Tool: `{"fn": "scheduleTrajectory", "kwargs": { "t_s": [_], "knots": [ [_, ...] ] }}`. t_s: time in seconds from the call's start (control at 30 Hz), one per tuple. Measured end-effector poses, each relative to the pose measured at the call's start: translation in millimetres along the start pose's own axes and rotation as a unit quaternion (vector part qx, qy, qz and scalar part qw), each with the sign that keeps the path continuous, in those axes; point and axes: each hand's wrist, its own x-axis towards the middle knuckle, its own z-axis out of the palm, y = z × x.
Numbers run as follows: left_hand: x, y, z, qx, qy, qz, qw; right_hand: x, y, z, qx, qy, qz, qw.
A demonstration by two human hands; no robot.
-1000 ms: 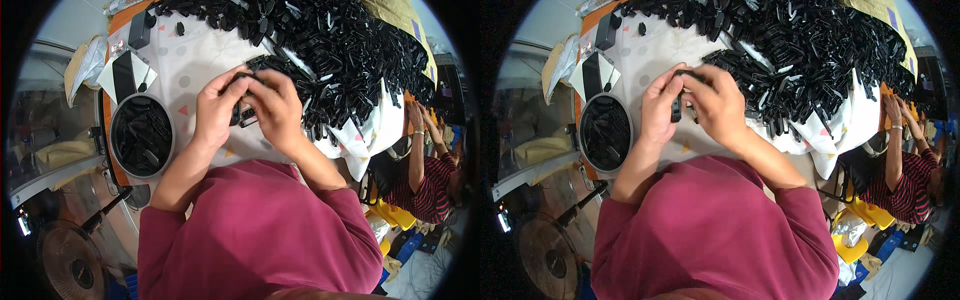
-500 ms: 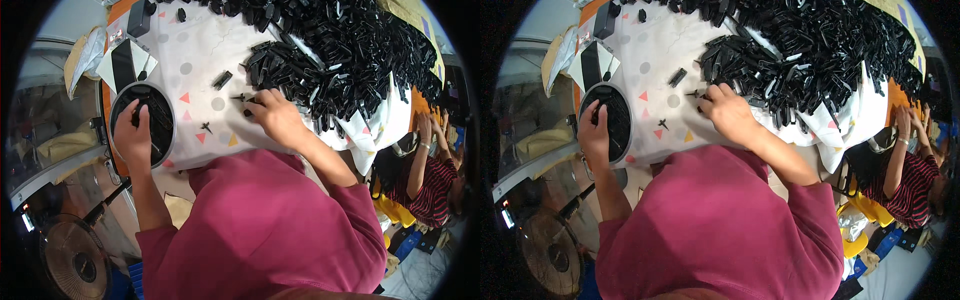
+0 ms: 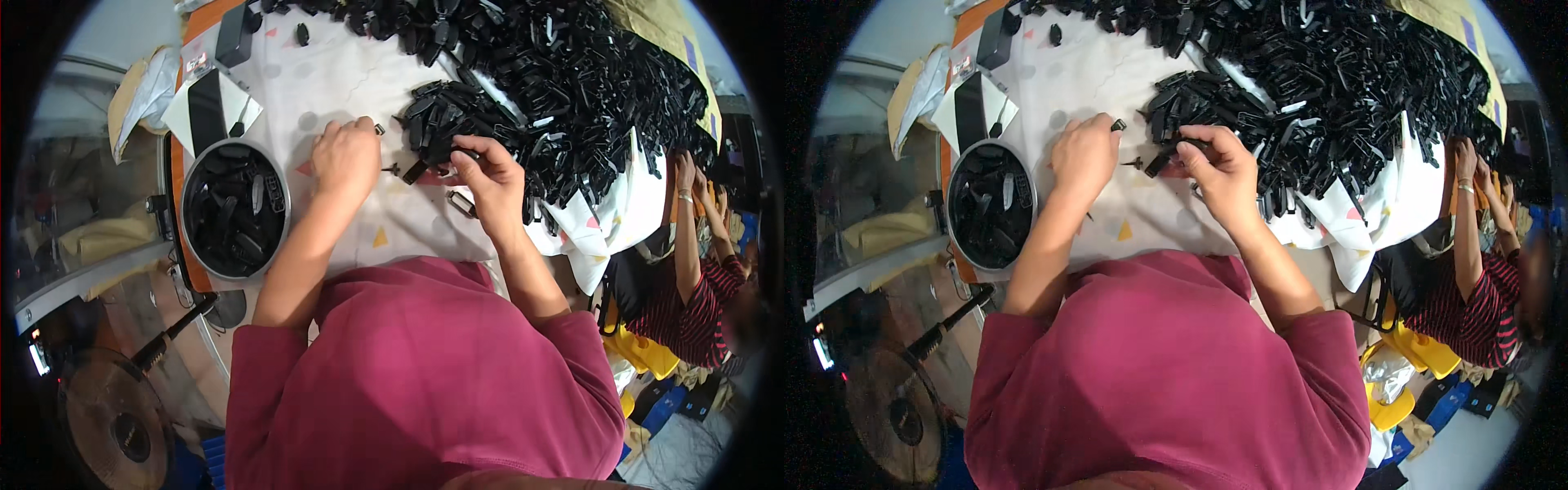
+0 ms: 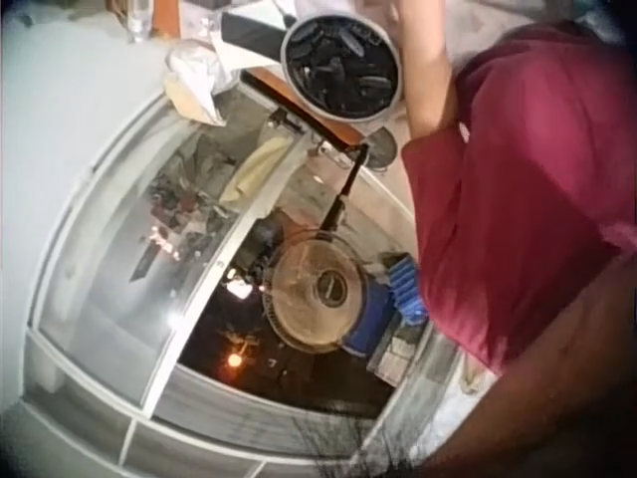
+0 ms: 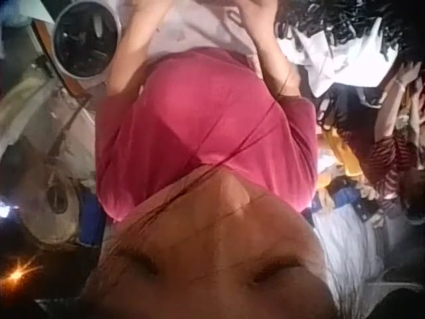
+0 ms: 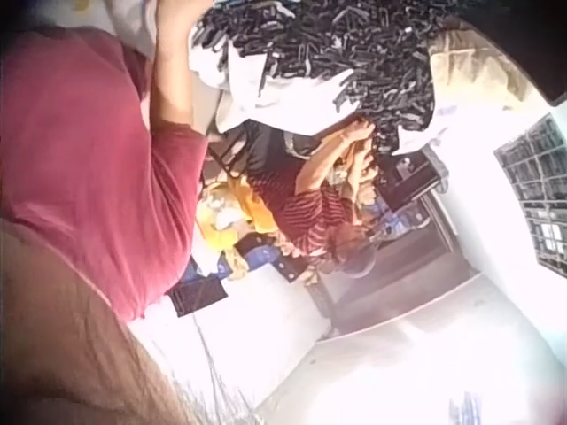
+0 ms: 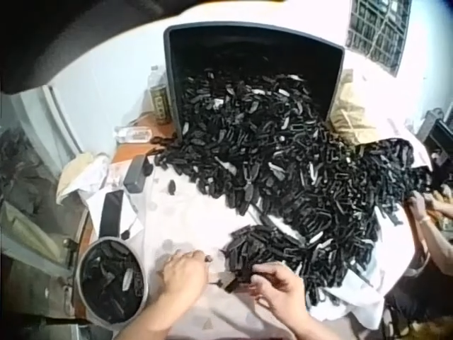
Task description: Assembling small black plastic buckle components at a workstation.
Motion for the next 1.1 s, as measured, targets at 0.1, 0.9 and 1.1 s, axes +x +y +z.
{"fn": "scheduleTrajectory", "kwargs": {
  "t_s": [0.1,0.9,1.1],
  "knots": [
    [-3,7,-17,-0.522,-0.069,-0.112,0.843,3,-20,4,0.112,0.04,0.021,0.993],
    [-21,22,-53,-0.441,0.145,0.174,0.869,4,-56,3,-0.419,-0.075,-0.366,0.827],
    [-28,33,-31,-0.677,0.098,0.052,0.727,3,-39,13,-0.414,-0.07,-0.344,0.84]
  ]
}}
